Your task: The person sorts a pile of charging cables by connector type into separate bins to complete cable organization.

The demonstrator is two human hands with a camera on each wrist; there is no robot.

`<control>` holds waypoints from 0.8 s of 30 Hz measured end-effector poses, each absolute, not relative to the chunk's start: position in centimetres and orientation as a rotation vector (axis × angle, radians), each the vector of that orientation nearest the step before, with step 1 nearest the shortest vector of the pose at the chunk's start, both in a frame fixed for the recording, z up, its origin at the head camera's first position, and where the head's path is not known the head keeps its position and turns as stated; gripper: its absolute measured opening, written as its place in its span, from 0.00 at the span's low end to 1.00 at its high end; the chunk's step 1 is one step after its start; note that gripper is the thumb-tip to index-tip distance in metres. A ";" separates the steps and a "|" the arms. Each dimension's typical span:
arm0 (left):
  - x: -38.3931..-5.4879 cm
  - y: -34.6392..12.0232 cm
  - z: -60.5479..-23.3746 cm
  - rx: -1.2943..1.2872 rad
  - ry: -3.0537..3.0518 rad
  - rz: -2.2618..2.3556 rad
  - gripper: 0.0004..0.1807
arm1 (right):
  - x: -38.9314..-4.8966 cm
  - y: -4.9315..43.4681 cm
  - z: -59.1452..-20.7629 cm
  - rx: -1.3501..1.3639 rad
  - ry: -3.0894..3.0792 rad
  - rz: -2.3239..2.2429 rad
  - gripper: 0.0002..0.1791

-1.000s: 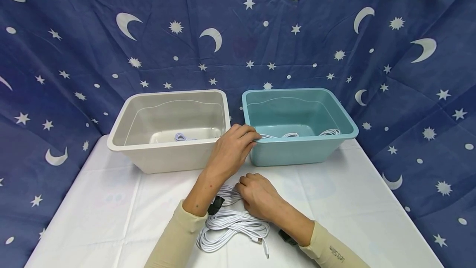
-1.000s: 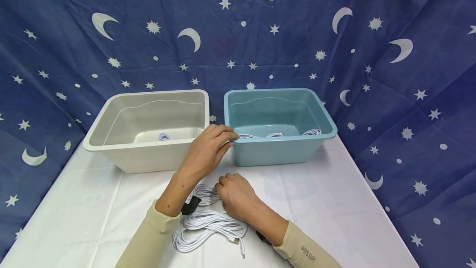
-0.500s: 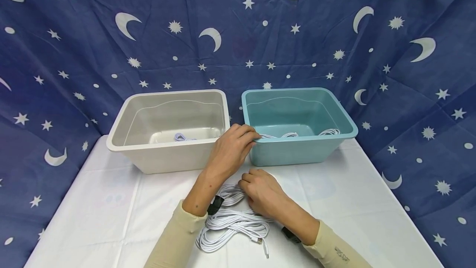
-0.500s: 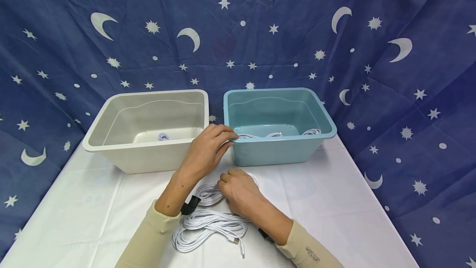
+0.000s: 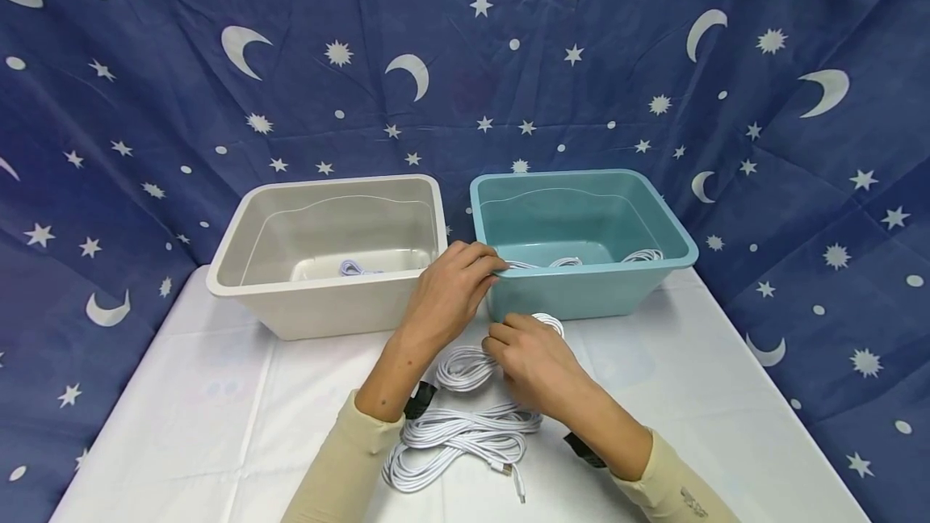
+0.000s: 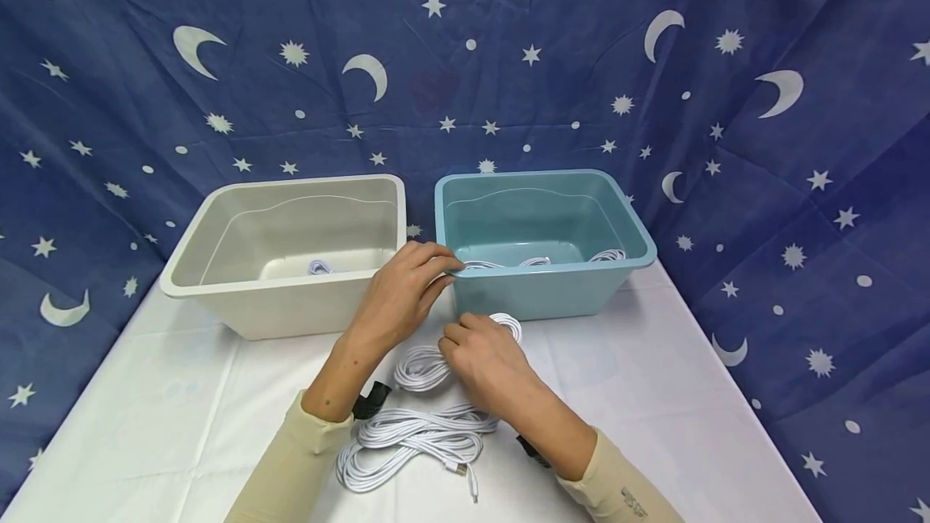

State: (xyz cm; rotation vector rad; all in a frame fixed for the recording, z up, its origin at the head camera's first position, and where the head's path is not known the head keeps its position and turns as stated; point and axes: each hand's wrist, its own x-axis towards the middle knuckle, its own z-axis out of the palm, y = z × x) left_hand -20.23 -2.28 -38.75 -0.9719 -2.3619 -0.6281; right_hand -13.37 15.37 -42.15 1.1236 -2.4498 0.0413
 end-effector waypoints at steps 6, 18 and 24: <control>-20.2 -2.2 -38.7 -0.965 -2.361 -0.630 0.10 | -13.0 16.3 -40.5 1.115 -2.416 0.081 0.15; -20.2 -2.3 -38.8 -0.978 -2.349 -0.656 0.10 | -11.9 17.8 -37.9 1.100 -2.402 0.102 0.16; -20.3 -2.2 -38.7 -0.968 -2.359 -0.652 0.10 | -11.0 18.5 -36.5 1.091 -2.382 0.134 0.17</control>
